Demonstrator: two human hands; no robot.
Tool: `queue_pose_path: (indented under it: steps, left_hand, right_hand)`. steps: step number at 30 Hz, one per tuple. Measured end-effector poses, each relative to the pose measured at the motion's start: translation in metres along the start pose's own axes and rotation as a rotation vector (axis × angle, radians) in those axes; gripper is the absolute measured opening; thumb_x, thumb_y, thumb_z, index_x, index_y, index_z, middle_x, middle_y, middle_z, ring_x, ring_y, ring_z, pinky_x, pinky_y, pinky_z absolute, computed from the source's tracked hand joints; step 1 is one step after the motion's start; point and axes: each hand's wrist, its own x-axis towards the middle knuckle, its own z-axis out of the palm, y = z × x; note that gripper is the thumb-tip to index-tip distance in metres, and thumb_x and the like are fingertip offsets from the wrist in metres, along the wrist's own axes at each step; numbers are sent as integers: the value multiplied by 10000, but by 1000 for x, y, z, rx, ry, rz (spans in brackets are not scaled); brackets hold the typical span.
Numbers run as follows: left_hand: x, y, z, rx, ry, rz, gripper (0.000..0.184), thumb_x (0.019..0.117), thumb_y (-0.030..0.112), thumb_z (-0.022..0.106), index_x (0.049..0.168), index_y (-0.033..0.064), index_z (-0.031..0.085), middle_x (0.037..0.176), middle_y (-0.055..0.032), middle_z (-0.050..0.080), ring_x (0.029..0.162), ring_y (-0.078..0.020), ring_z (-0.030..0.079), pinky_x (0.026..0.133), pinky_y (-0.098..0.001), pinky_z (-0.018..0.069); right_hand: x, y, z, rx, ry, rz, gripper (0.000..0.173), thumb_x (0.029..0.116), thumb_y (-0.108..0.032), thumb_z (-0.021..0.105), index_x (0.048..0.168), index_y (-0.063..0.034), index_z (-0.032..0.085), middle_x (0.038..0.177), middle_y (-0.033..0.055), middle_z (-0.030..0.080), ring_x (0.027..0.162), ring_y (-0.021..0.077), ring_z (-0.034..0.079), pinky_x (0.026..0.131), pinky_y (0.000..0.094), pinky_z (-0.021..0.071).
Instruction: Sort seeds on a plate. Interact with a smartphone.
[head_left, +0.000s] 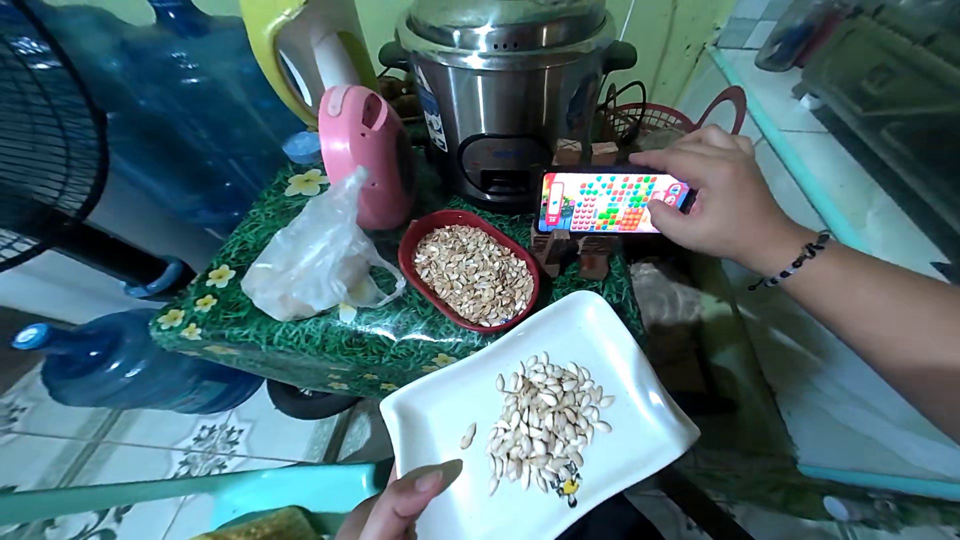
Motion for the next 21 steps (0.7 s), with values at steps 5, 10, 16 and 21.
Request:
queue_pose_path:
  steps: [5, 10, 16, 21]
  left_hand:
    - [0, 0, 0, 17, 9, 5, 199, 834, 93, 625, 1026, 109, 676, 891, -89, 762, 820, -158, 756, 737, -365, 637]
    - [-1, 0, 2, 16, 25, 13, 208, 838, 81, 601, 1037, 107, 654, 886, -81, 761, 807, -150, 755, 722, -356, 638]
    - [-1, 1, 2, 17, 18, 14, 212, 840, 80, 604, 1041, 114, 660, 884, -79, 761, 810, -148, 755, 725, -353, 638]
    - [0, 1, 2, 19, 24, 14, 203, 842, 76, 587, 1027, 112, 664, 883, -80, 762, 807, -149, 755, 728, -356, 637]
  right_hand:
    - [0, 0, 0, -5, -5, 9, 522, 864, -283, 568, 1345, -112, 679, 1231, 134, 706, 1223, 369, 574, 989, 612, 360]
    - [3, -4, -3, -50, 27, -41, 605, 863, -328, 594, 1421, -94, 578, 1365, 183, 597, 1283, 421, 514, 975, 642, 378]
    - [3, -14, -4, -51, 87, -154, 439, 883, -300, 603, 1276, -118, 669, 1479, 205, 509, 1396, 460, 398, 1099, 645, 310]
    - [3, -10, -4, -44, 132, -193, 306, 924, -214, 559, 1163, -109, 719, 1442, 197, 553, 1390, 439, 419, 1111, 618, 314]
